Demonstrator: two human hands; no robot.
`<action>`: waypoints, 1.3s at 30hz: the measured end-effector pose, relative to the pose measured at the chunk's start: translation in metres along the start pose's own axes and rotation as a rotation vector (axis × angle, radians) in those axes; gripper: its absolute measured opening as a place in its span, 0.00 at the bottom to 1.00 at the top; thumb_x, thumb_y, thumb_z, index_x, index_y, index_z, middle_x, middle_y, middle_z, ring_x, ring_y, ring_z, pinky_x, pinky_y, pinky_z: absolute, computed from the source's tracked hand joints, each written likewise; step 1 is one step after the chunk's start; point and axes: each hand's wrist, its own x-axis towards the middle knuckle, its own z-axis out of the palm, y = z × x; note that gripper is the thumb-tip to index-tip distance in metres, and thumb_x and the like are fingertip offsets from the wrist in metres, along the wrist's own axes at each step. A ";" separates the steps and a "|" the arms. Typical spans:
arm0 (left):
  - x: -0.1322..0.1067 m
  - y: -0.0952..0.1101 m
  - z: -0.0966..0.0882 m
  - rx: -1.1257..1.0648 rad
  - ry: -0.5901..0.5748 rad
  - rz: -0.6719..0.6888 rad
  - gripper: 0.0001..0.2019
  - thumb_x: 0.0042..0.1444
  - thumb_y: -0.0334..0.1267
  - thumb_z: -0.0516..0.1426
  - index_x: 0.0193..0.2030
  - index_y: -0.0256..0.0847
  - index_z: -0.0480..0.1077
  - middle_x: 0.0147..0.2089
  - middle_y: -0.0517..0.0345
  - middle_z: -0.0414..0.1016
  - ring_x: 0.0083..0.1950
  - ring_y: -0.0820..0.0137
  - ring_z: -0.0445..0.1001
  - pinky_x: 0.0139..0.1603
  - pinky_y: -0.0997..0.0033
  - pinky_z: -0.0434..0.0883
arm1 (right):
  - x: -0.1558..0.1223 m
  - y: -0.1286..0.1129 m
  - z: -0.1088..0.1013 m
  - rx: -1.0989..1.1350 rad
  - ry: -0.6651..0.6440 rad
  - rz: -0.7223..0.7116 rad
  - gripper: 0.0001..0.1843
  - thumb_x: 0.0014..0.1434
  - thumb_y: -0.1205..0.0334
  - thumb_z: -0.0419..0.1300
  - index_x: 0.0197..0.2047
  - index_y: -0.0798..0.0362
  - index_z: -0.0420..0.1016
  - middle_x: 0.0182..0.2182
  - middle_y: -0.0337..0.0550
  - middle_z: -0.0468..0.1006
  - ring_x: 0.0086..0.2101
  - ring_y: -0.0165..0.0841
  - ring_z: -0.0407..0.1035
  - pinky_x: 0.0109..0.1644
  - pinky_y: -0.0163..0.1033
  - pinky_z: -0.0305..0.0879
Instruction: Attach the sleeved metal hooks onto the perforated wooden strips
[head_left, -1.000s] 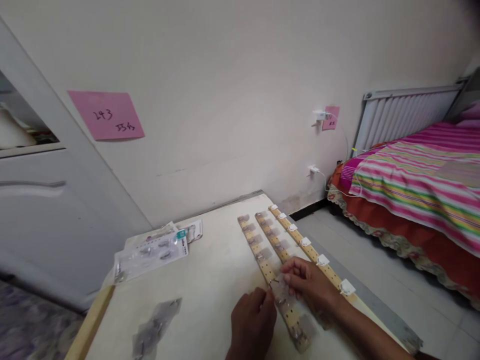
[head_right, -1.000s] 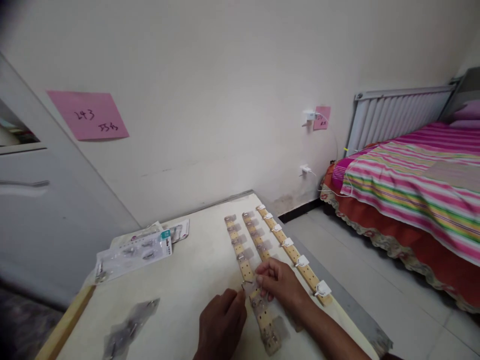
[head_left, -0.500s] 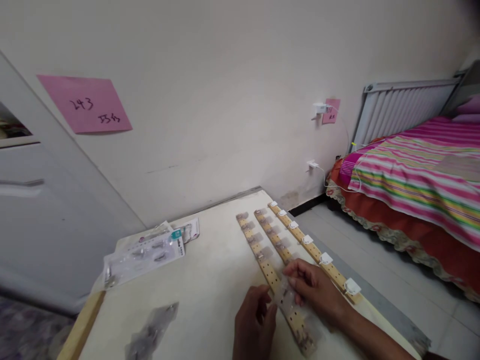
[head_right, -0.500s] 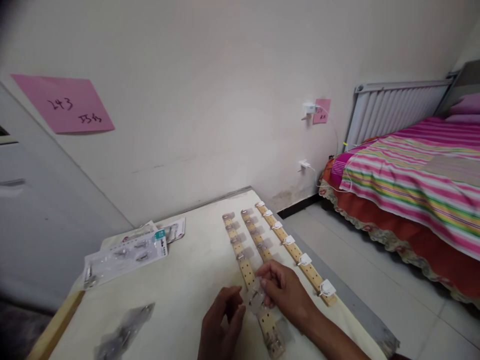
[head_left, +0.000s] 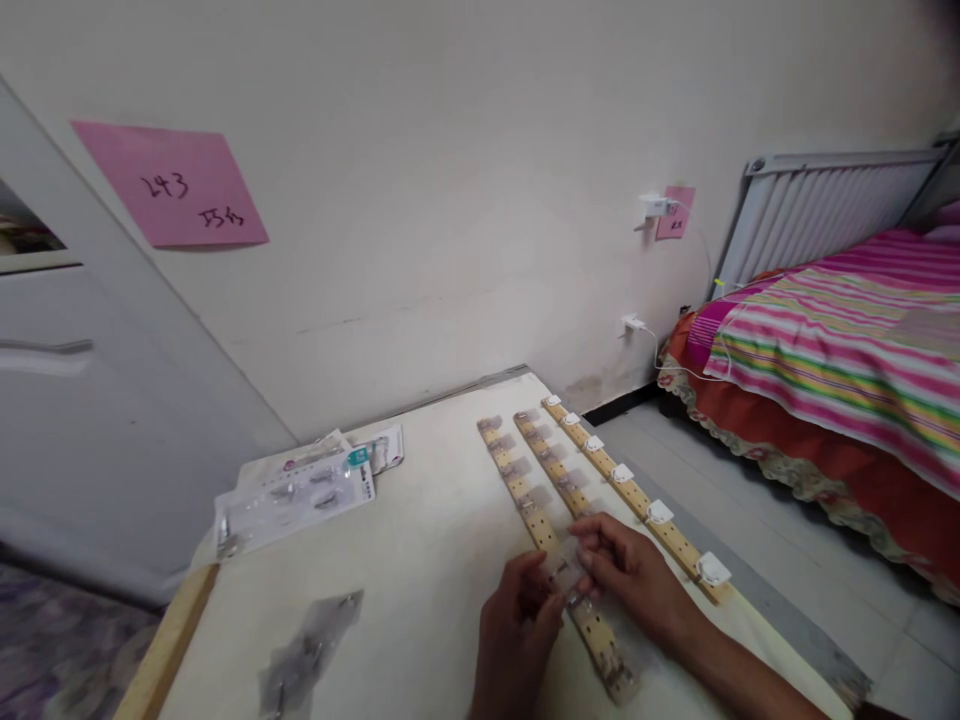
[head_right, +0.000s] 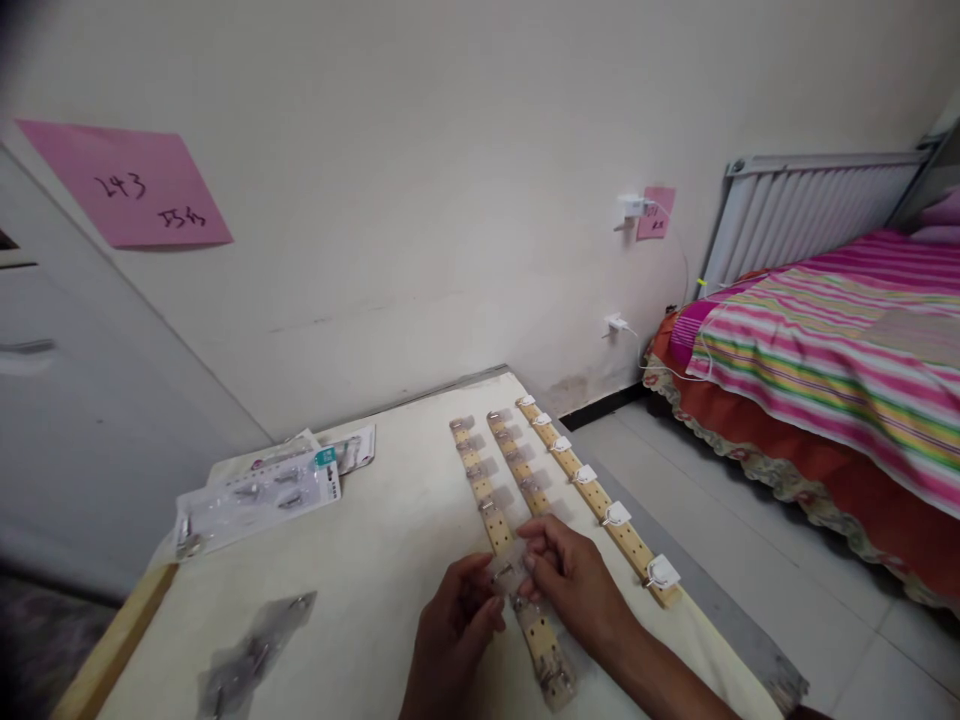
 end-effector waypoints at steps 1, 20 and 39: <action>0.001 0.000 0.001 -0.009 0.011 -0.020 0.14 0.54 0.40 0.58 0.47 0.41 0.66 0.32 0.62 0.70 0.28 0.74 0.71 0.30 0.74 0.69 | 0.000 0.001 0.001 -0.010 -0.001 -0.001 0.11 0.58 0.60 0.54 0.45 0.51 0.66 0.31 0.34 0.71 0.26 0.30 0.72 0.33 0.37 0.67; 0.026 -0.016 0.004 0.079 0.136 -0.122 0.05 0.55 0.37 0.54 0.37 0.41 0.67 0.28 0.64 0.72 0.26 0.74 0.70 0.28 0.75 0.66 | 0.017 0.009 0.009 -0.913 0.168 -0.092 0.19 0.60 0.66 0.48 0.51 0.53 0.71 0.45 0.47 0.79 0.43 0.38 0.74 0.47 0.40 0.64; 0.030 -0.016 0.010 0.198 0.132 -0.117 0.06 0.55 0.38 0.53 0.40 0.42 0.66 0.28 0.64 0.71 0.25 0.73 0.71 0.28 0.75 0.66 | 0.016 -0.002 0.006 -0.911 0.086 -0.031 0.13 0.60 0.66 0.48 0.37 0.50 0.74 0.34 0.46 0.81 0.36 0.36 0.75 0.38 0.36 0.62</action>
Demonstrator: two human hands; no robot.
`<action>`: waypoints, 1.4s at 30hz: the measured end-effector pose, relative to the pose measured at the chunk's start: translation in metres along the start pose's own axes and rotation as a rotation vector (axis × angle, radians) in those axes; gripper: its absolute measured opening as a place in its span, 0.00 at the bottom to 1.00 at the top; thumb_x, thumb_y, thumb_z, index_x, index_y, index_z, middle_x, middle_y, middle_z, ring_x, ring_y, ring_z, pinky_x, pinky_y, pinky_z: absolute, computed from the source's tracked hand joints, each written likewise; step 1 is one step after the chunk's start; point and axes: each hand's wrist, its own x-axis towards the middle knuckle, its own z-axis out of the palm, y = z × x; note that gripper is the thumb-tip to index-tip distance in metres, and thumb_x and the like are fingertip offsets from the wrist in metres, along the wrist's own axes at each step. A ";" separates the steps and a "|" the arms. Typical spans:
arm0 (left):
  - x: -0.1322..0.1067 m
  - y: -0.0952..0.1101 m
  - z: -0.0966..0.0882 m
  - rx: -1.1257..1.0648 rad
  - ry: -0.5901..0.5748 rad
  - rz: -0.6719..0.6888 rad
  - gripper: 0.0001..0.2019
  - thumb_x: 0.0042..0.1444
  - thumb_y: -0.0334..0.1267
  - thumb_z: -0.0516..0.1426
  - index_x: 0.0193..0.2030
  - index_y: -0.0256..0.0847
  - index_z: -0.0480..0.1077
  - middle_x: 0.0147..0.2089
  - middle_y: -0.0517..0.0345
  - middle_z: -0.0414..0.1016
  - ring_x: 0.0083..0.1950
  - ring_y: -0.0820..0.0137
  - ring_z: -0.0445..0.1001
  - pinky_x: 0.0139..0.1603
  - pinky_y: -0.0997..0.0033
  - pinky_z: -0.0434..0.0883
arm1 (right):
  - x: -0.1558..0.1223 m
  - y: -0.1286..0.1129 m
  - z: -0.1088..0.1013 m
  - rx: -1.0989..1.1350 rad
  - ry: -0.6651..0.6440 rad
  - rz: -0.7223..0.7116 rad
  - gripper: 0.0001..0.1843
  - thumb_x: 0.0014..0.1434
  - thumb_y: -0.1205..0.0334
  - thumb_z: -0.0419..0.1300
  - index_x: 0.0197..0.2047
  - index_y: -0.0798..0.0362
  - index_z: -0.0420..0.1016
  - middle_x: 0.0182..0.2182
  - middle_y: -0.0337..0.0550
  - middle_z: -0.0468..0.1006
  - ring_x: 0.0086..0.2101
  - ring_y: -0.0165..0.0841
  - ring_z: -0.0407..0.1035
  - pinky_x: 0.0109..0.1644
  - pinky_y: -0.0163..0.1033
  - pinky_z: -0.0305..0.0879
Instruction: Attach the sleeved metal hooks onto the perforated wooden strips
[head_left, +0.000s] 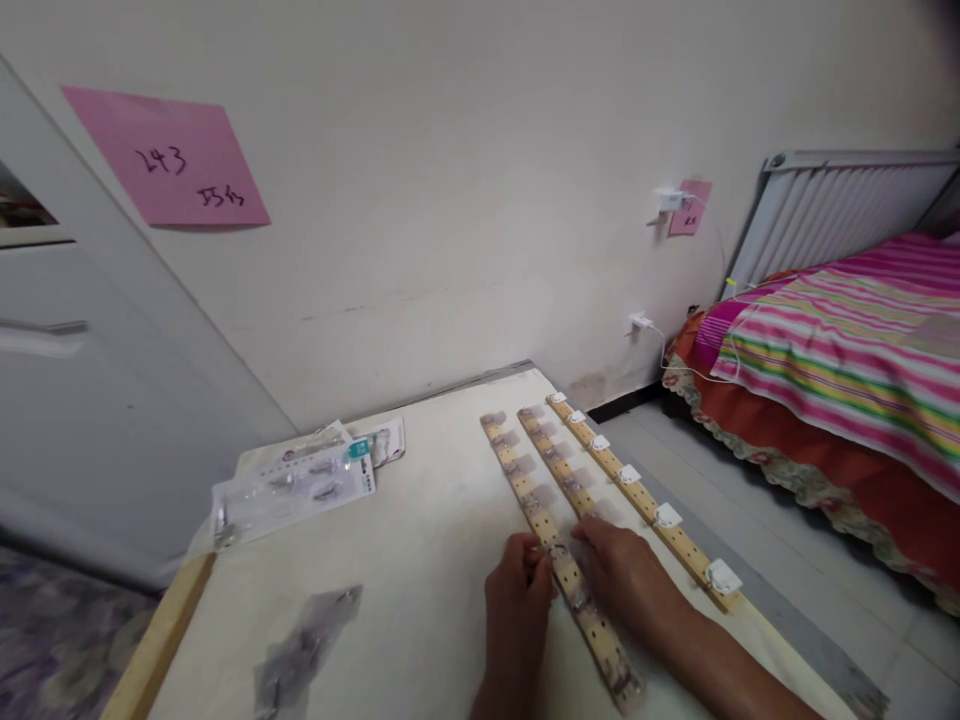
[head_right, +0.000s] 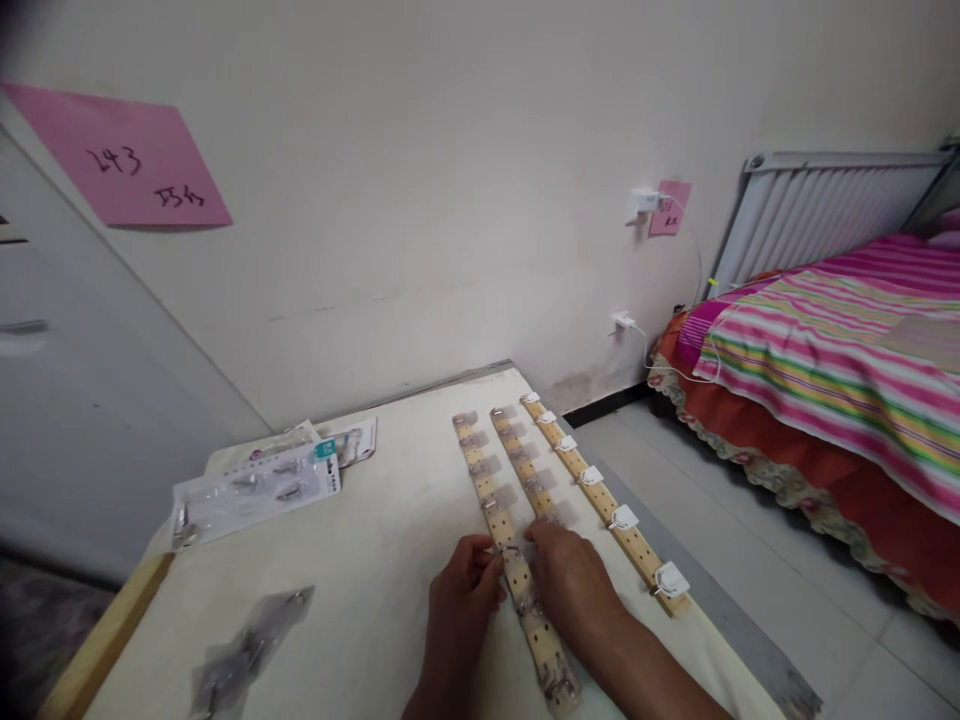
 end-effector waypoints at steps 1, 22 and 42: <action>0.000 0.000 0.000 0.004 -0.002 0.003 0.06 0.56 0.38 0.53 0.40 0.42 0.66 0.28 0.64 0.72 0.25 0.73 0.71 0.29 0.74 0.66 | 0.000 0.000 0.000 0.004 0.005 0.002 0.13 0.60 0.66 0.47 0.37 0.50 0.74 0.34 0.46 0.81 0.36 0.37 0.75 0.38 0.36 0.62; -0.006 0.006 -0.008 -0.038 -0.021 -0.008 0.10 0.53 0.38 0.55 0.42 0.42 0.67 0.30 0.63 0.71 0.29 0.72 0.72 0.32 0.73 0.68 | 0.001 0.007 -0.001 0.046 -0.005 -0.047 0.14 0.59 0.69 0.47 0.36 0.51 0.74 0.33 0.46 0.81 0.36 0.37 0.75 0.39 0.36 0.63; -0.005 0.006 -0.008 0.078 -0.006 -0.033 0.08 0.50 0.36 0.56 0.38 0.41 0.72 0.31 0.60 0.74 0.32 0.69 0.72 0.34 0.72 0.66 | -0.001 0.011 0.001 0.069 -0.008 -0.049 0.14 0.58 0.68 0.48 0.37 0.50 0.75 0.32 0.42 0.80 0.34 0.35 0.73 0.40 0.36 0.63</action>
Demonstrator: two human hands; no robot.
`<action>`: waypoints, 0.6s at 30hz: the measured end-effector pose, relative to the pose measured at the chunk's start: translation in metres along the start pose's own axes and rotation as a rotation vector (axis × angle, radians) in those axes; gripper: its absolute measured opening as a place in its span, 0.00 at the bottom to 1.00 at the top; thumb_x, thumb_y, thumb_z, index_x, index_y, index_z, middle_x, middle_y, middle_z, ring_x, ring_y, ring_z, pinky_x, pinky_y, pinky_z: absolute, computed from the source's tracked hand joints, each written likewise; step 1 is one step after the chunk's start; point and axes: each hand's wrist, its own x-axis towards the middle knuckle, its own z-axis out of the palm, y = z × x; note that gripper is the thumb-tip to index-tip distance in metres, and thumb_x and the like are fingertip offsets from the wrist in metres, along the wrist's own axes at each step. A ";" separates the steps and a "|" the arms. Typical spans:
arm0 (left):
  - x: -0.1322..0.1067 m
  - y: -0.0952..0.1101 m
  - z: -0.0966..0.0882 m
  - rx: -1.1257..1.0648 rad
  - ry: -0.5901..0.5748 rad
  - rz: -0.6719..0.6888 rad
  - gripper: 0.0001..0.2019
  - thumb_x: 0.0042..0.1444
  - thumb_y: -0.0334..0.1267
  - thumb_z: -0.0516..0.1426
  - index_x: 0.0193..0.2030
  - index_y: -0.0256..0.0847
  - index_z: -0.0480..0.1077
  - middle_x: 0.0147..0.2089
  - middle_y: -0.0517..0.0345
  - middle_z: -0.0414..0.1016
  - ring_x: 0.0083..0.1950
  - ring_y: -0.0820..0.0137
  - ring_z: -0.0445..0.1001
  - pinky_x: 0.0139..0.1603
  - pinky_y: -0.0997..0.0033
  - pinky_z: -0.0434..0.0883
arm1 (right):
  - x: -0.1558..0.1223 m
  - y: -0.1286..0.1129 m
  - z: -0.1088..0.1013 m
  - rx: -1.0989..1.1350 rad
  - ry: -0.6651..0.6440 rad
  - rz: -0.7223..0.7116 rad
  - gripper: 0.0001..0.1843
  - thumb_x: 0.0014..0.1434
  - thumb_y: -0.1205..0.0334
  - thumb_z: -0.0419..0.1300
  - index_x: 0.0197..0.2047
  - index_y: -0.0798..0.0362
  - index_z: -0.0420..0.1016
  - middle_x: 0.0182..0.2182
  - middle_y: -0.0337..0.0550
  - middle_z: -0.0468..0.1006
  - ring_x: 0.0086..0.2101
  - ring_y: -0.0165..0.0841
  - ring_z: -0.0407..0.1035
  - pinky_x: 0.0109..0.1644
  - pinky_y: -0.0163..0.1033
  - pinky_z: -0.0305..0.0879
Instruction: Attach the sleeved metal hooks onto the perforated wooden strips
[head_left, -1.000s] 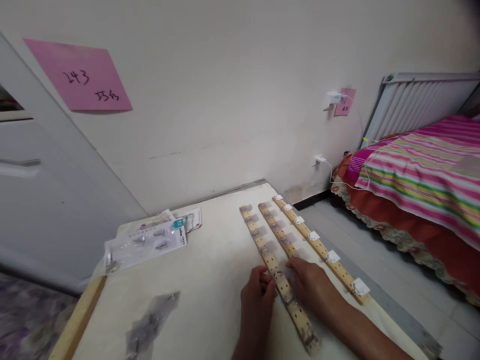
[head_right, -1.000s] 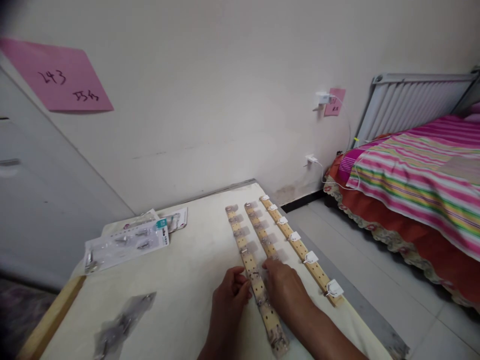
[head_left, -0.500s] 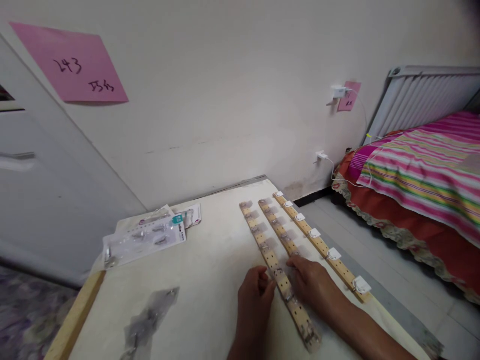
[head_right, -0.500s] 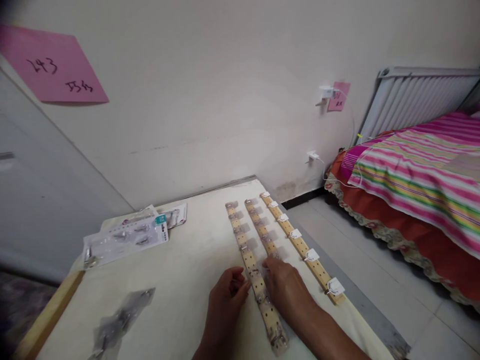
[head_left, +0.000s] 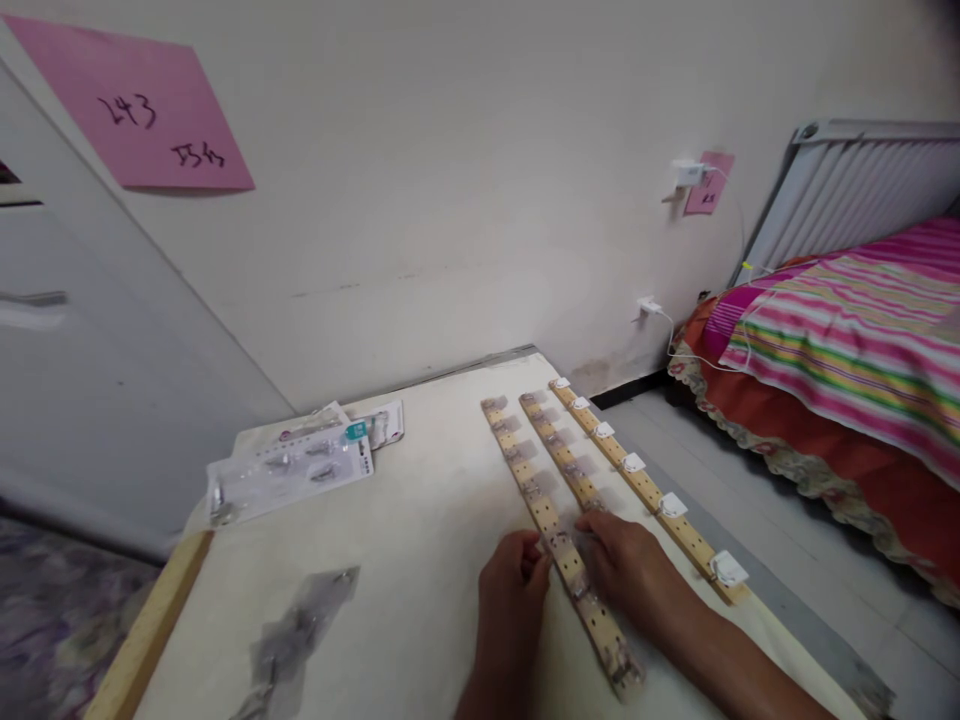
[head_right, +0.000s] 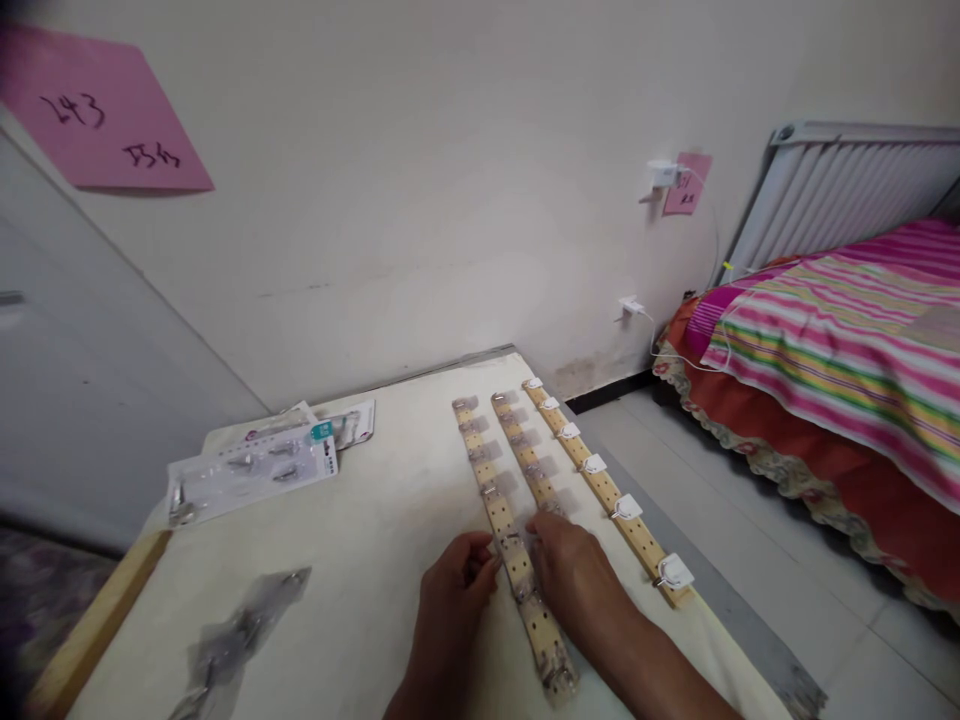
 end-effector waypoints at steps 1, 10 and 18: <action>0.000 0.000 0.000 -0.003 0.002 0.006 0.08 0.50 0.36 0.56 0.38 0.41 0.72 0.31 0.60 0.74 0.32 0.69 0.72 0.34 0.72 0.66 | 0.000 0.000 0.000 -0.003 0.000 -0.004 0.14 0.58 0.68 0.48 0.37 0.50 0.75 0.32 0.42 0.80 0.34 0.35 0.73 0.40 0.36 0.63; 0.000 0.003 0.003 -0.002 0.014 0.032 0.06 0.52 0.36 0.55 0.37 0.43 0.72 0.31 0.60 0.77 0.32 0.69 0.73 0.35 0.72 0.67 | -0.001 -0.002 0.000 -0.026 0.016 -0.018 0.14 0.59 0.67 0.48 0.38 0.51 0.75 0.33 0.44 0.80 0.35 0.36 0.73 0.39 0.37 0.63; 0.001 0.006 0.003 0.012 0.010 0.051 0.08 0.54 0.34 0.54 0.39 0.43 0.72 0.32 0.59 0.77 0.33 0.68 0.74 0.35 0.72 0.67 | 0.000 -0.002 0.000 -0.020 0.000 -0.016 0.12 0.59 0.67 0.48 0.34 0.51 0.73 0.30 0.42 0.77 0.32 0.35 0.71 0.36 0.37 0.61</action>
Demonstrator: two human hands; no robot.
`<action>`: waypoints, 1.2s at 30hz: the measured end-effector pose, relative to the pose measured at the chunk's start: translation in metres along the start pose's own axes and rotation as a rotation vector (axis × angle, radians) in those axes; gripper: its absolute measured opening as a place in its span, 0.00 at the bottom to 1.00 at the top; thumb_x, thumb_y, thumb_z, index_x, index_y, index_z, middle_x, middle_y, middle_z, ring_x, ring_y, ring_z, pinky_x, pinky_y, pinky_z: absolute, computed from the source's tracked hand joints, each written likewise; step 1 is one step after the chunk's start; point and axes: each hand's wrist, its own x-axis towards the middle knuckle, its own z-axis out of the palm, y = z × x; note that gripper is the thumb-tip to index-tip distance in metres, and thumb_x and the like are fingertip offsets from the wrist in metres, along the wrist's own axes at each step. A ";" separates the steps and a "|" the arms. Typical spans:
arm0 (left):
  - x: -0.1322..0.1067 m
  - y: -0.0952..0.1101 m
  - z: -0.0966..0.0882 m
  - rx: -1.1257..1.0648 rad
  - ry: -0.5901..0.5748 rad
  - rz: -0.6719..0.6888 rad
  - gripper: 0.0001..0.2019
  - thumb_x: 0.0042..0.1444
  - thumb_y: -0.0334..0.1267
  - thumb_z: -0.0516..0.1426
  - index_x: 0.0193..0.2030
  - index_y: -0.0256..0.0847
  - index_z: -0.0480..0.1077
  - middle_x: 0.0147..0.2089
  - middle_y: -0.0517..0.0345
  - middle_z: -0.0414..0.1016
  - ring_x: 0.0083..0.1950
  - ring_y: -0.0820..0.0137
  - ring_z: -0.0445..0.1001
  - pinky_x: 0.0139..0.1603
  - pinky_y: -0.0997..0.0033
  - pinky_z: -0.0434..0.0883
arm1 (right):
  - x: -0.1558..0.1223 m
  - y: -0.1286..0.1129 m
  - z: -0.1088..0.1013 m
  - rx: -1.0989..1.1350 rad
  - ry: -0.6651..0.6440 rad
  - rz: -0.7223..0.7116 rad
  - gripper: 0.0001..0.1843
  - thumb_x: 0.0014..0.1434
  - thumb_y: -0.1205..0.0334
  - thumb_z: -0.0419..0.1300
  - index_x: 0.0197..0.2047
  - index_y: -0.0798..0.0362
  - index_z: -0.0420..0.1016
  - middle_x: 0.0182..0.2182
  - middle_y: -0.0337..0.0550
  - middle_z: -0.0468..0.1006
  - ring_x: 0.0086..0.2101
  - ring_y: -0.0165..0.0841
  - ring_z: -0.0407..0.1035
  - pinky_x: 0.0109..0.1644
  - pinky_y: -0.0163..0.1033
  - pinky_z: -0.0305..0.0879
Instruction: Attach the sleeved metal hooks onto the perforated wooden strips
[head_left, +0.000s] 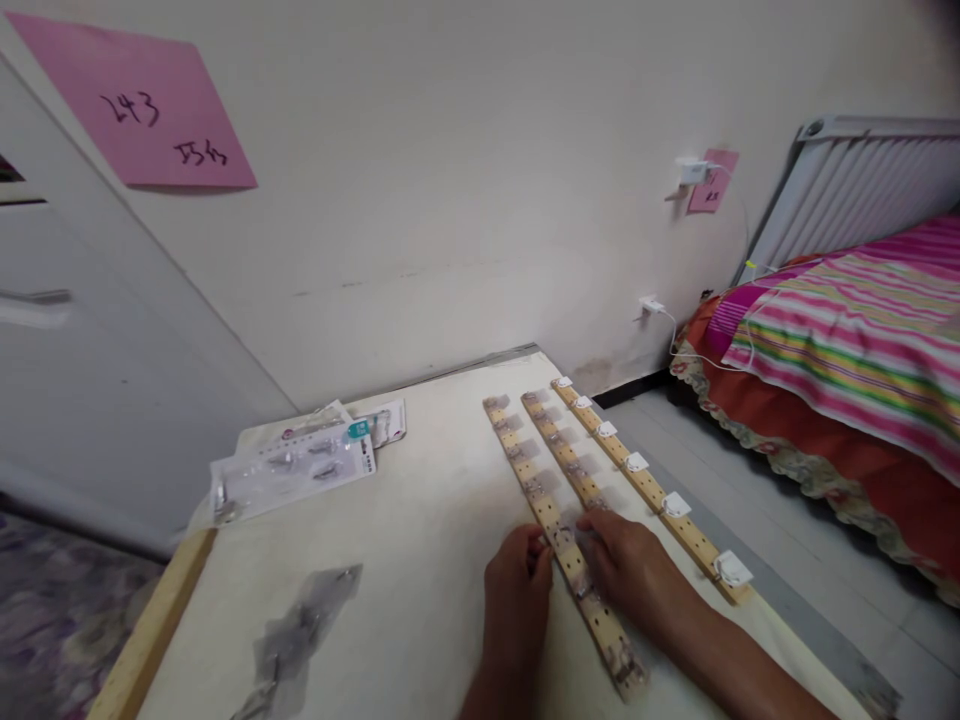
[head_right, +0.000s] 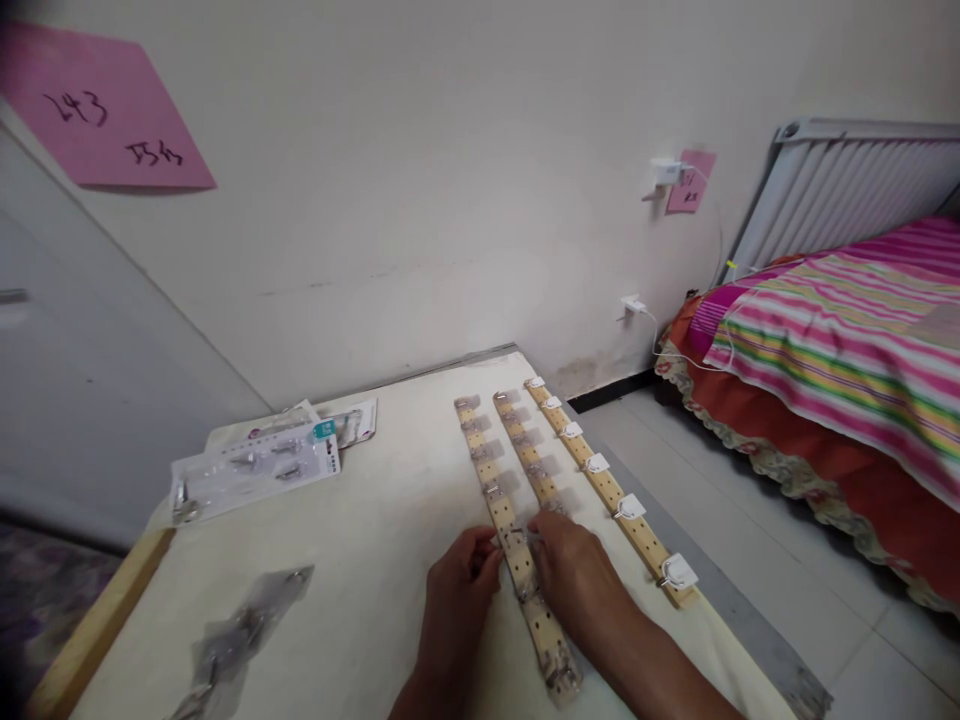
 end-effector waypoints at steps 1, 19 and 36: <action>0.000 0.000 0.000 0.005 0.001 -0.001 0.08 0.54 0.34 0.54 0.39 0.43 0.72 0.31 0.59 0.77 0.33 0.68 0.74 0.35 0.72 0.66 | 0.000 0.000 0.000 0.003 0.002 -0.003 0.12 0.60 0.67 0.48 0.34 0.51 0.73 0.30 0.42 0.77 0.33 0.35 0.71 0.36 0.36 0.61; 0.001 -0.001 0.000 0.019 0.003 0.016 0.06 0.55 0.35 0.54 0.38 0.43 0.72 0.32 0.59 0.77 0.33 0.68 0.73 0.35 0.72 0.65 | 0.000 -0.001 0.001 0.023 0.003 -0.003 0.14 0.61 0.66 0.46 0.35 0.51 0.73 0.31 0.43 0.78 0.34 0.35 0.73 0.39 0.37 0.62; 0.002 -0.004 0.000 0.016 -0.001 0.018 0.08 0.56 0.35 0.54 0.41 0.43 0.71 0.31 0.61 0.74 0.32 0.69 0.72 0.34 0.72 0.65 | 0.000 0.001 0.002 0.014 0.019 -0.005 0.14 0.61 0.66 0.47 0.36 0.51 0.75 0.32 0.44 0.80 0.34 0.35 0.73 0.39 0.37 0.63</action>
